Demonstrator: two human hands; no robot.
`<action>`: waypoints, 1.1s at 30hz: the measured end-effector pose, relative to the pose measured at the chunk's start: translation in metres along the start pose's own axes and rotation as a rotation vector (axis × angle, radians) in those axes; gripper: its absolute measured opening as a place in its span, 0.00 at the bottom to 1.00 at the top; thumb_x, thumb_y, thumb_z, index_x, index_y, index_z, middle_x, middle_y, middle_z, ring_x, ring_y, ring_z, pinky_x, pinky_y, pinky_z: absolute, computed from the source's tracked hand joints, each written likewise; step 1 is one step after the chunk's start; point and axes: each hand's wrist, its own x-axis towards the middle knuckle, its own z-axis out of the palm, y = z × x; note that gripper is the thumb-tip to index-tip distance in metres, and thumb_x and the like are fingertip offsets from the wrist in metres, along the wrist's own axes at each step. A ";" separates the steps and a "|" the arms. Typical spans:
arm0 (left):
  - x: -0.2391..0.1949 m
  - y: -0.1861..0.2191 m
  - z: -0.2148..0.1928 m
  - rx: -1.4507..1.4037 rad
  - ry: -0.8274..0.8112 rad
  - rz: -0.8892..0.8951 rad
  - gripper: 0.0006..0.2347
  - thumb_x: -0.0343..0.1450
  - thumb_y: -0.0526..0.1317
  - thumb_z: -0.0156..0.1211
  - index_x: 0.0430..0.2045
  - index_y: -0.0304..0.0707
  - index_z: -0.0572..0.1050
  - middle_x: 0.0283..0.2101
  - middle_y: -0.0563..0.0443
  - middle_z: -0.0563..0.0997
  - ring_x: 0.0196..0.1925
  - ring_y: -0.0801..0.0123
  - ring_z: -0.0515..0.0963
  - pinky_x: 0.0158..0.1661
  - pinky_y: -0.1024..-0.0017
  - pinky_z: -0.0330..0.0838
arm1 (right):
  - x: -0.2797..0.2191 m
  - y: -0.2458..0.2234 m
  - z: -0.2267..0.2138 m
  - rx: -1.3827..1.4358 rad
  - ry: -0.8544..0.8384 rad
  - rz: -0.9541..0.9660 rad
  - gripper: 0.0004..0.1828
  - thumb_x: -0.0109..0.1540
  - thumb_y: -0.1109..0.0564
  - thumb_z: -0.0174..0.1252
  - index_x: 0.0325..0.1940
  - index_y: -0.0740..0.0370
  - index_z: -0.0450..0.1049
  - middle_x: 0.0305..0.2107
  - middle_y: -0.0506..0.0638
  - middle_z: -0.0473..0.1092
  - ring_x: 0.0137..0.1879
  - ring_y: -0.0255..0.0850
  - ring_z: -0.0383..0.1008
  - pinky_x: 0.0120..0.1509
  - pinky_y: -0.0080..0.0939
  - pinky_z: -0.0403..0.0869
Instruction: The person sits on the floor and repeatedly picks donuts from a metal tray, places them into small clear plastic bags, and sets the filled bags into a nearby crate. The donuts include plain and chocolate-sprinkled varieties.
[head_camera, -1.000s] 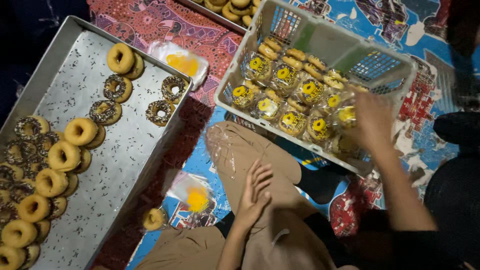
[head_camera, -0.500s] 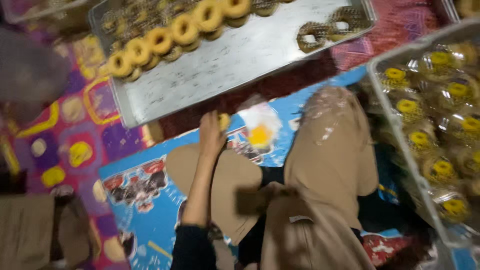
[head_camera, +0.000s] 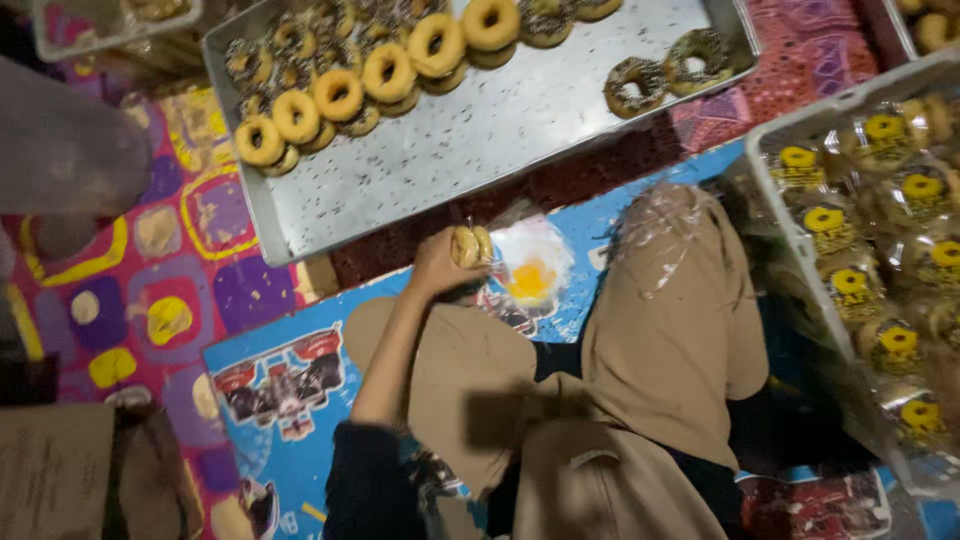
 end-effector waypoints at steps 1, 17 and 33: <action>-0.004 0.022 0.013 -0.340 -0.015 0.014 0.32 0.60 0.42 0.80 0.57 0.38 0.70 0.50 0.43 0.79 0.52 0.57 0.81 0.52 0.63 0.75 | -0.001 -0.027 -0.005 0.056 0.000 -0.102 0.57 0.45 0.36 0.71 0.69 0.68 0.59 0.62 0.72 0.62 0.69 0.68 0.61 0.72 0.65 0.58; -0.039 0.326 0.168 -1.338 -0.787 0.020 0.29 0.76 0.56 0.46 0.70 0.41 0.55 0.65 0.46 0.73 0.66 0.64 0.74 0.65 0.63 0.68 | 0.040 -0.032 -0.006 0.025 -0.014 0.081 0.49 0.39 0.32 0.78 0.53 0.62 0.72 0.40 0.61 0.73 0.51 0.58 0.74 0.62 0.59 0.69; -0.124 0.133 0.078 -1.458 0.336 -0.386 0.28 0.79 0.58 0.37 0.54 0.25 0.69 0.48 0.32 0.79 0.52 0.52 0.79 0.56 0.58 0.70 | 0.290 0.233 0.125 0.191 -0.166 0.160 0.66 0.42 0.39 0.75 0.76 0.69 0.55 0.61 0.72 0.66 0.61 0.63 0.72 0.63 0.55 0.73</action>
